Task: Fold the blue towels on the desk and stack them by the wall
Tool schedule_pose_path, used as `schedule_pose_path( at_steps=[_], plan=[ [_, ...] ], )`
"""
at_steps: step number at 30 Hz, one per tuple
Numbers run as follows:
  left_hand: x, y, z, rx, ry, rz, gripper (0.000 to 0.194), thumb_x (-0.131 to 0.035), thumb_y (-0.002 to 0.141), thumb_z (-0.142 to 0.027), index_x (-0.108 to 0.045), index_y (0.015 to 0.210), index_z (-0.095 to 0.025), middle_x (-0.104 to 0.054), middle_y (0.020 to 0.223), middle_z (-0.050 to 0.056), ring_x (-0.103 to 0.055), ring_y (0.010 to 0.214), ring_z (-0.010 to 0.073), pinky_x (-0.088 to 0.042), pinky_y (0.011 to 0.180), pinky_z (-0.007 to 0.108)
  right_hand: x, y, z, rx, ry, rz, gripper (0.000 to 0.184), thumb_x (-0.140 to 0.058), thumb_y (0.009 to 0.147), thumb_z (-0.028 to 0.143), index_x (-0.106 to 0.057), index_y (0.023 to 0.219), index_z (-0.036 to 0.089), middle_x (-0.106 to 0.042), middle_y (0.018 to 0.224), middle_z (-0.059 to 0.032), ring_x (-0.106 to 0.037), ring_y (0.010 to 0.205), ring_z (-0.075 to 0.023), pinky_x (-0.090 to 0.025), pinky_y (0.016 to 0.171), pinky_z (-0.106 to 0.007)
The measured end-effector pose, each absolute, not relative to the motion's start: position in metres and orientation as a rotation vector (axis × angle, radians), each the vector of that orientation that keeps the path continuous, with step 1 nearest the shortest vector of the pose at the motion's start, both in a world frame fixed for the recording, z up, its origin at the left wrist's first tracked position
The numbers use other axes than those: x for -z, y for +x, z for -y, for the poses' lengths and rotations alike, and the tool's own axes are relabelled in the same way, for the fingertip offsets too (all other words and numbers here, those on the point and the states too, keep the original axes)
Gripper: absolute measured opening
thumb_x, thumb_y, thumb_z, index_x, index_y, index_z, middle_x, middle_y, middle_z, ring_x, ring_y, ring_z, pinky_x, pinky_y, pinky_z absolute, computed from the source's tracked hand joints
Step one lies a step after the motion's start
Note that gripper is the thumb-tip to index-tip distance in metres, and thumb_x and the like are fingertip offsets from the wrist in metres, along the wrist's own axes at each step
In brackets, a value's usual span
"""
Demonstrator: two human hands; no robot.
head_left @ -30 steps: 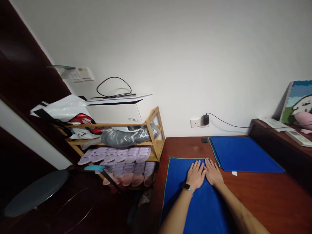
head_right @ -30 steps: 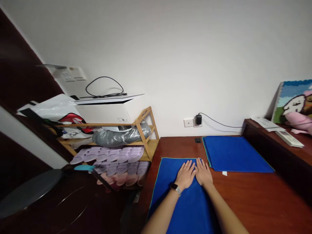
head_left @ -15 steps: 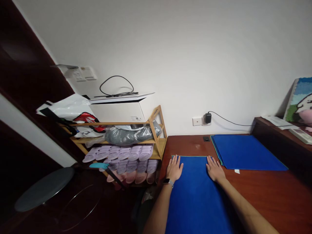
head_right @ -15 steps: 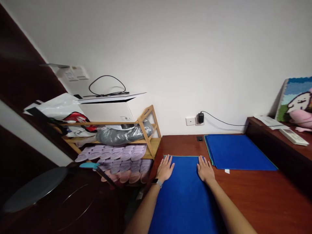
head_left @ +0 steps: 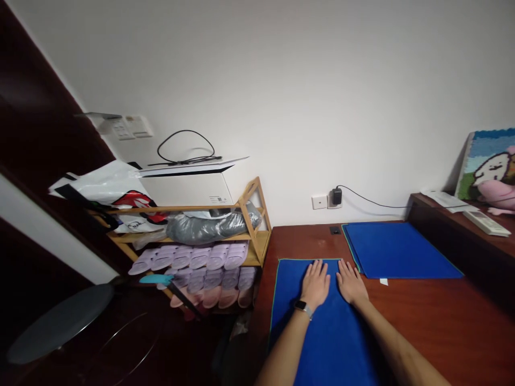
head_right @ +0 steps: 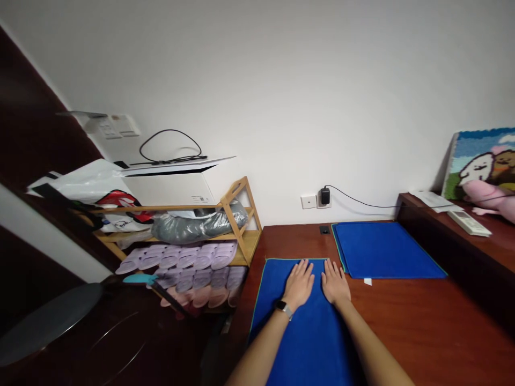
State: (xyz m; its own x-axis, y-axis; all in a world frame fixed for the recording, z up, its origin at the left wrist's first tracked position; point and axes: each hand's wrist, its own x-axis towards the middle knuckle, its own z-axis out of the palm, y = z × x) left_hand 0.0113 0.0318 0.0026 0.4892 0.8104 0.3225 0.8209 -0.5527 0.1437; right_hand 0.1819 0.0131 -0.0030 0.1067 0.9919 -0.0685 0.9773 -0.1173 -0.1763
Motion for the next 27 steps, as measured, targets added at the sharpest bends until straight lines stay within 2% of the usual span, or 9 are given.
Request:
schedule_pose_path(
  at_steps=[4,11,15,19,24,27],
  plan=[
    [0.006,0.04,-0.028,0.529,-2.788,1.505,0.057,-0.018,0.11,-0.045,-0.047,0.155,-0.025,-0.045,0.162,0.007,-0.037,0.152,0.0225,-0.03,0.125,0.047,0.003,0.183,-0.014,-0.26,-2.271,2.052,0.066,-0.014,0.104,0.036,-0.017,0.165,0.014,-0.015,0.173,-0.0016,-0.01,0.16,-0.0195,-0.006,0.129,-0.04],
    [-0.003,-0.072,-0.048,0.273,-2.545,1.833,0.062,-0.025,0.107,-0.05,-0.033,0.162,-0.022,-0.032,0.168,0.009,-0.027,0.156,0.0257,-0.024,0.127,0.048,0.005,0.182,-0.013,-0.266,-2.274,2.012,0.068,-0.01,0.104,0.042,-0.016,0.165,0.013,-0.016,0.173,-0.0013,-0.011,0.16,-0.0201,-0.006,0.129,-0.04],
    [-0.002,-0.097,-0.055,0.264,-2.495,1.862,0.063,-0.026,0.107,-0.049,-0.029,0.164,-0.023,-0.031,0.169,0.008,-0.024,0.157,0.0272,-0.024,0.128,0.051,0.009,0.183,-0.017,-0.256,-2.286,2.007,0.068,-0.013,0.103,0.041,-0.018,0.166,0.015,-0.017,0.173,-0.0023,-0.013,0.16,-0.0199,-0.008,0.129,-0.041],
    [0.001,-0.09,-0.056,0.292,-2.498,1.85,0.063,-0.026,0.106,-0.049,-0.03,0.163,-0.023,-0.031,0.169,0.008,-0.024,0.157,0.0275,-0.023,0.128,0.052,0.009,0.184,-0.021,-0.267,-2.298,2.004,0.068,-0.016,0.102,0.037,-0.019,0.166,0.014,-0.018,0.173,-0.0039,-0.014,0.159,-0.0194,-0.009,0.128,-0.041],
    [-0.002,-0.092,-0.055,0.285,-2.494,1.86,0.063,-0.025,0.106,-0.048,-0.036,0.161,-0.018,-0.031,0.169,0.01,-0.025,0.157,0.0274,-0.022,0.128,0.049,0.006,0.184,-0.019,-0.231,-2.303,1.994,0.069,-0.014,0.103,0.042,-0.016,0.165,0.012,-0.017,0.173,-0.0037,-0.011,0.16,-0.0207,-0.008,0.129,-0.039],
    [-0.007,-0.088,-0.054,0.269,-2.479,1.87,0.061,-0.027,0.106,-0.044,-0.036,0.161,-0.019,-0.035,0.167,0.011,-0.028,0.156,0.0292,-0.023,0.128,0.052,0.004,0.182,-0.017,-0.237,-2.298,1.979,0.069,-0.014,0.103,0.042,-0.015,0.166,0.014,-0.015,0.173,-0.0019,-0.011,0.16,-0.0206,-0.008,0.129,-0.039]
  ],
)
